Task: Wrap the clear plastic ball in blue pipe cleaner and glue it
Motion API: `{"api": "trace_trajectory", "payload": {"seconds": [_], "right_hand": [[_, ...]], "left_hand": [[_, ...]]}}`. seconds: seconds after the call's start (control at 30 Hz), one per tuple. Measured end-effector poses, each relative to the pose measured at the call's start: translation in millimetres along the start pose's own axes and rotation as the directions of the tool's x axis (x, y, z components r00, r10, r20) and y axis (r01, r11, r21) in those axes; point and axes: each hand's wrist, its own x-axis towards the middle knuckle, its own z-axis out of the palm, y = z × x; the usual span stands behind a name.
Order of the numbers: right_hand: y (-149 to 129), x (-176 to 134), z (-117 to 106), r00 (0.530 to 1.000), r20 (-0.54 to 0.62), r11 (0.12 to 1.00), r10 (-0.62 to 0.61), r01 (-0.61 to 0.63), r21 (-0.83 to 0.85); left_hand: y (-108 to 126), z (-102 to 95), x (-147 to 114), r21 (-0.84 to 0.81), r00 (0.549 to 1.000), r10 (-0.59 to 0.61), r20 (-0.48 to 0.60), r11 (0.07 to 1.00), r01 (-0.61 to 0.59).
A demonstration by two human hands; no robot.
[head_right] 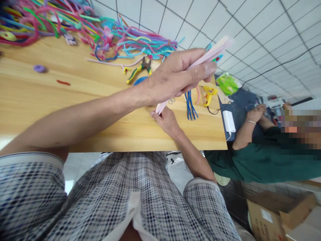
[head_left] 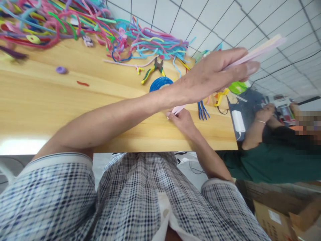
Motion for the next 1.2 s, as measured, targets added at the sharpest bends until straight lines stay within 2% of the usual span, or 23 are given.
{"api": "trace_trajectory", "payload": {"seconds": [0.23,0.4,0.53,0.63,0.77,0.83,0.9,0.97,1.03,1.2], "right_hand": [[10,-7,0,1.0,0.004,0.997,-0.021,0.02,0.077],[14,-7,7,1.0,-0.018,0.997,-0.013,0.014,0.076],[14,-10,9,1.0,-0.021,0.995,-0.02,0.022,0.095],[15,-16,-11,0.999,-0.038,0.995,-0.032,0.035,0.098],[13,-32,-70,0.98,-0.183,0.979,-0.078,0.11,0.172],[3,-41,-98,0.93,-0.341,0.957,-0.134,0.212,0.2],[-13,-48,-116,0.838,-0.491,0.938,-0.239,0.33,0.107],[-34,-51,-125,0.755,-0.553,0.915,-0.352,0.401,-0.034],[-54,-50,-127,0.726,-0.544,0.896,-0.421,0.426,-0.124],[-79,-40,-125,0.769,-0.476,0.901,-0.426,0.406,-0.151]], "left_hand": [[-6,8.8,3,-0.119,0.987,0.156,0.025,0.981,-0.152],[-13,11.9,1,-0.05,0.989,0.144,0.043,0.989,-0.142],[-27,13.8,-7,-0.043,0.984,0.168,0.062,0.985,-0.166],[-43,17.7,-18,-0.031,0.994,0.109,0.022,0.994,-0.109],[-64,25.0,-27,-0.057,0.994,0.074,-0.085,0.995,-0.079],[-69,28.2,-31,-0.068,0.995,0.072,-0.067,0.995,-0.077],[-69,30.6,-33,-0.071,0.997,0.062,-0.051,0.995,-0.065],[-68,32.1,-35,-0.068,0.999,0.032,-0.041,0.997,-0.034],[-68,33.0,-36,-0.07,0.999,-0.007,-0.034,0.998,0.004],[-70,33.9,-35,-0.088,1.0,-0.028,0.006,0.996,0.028]]}}
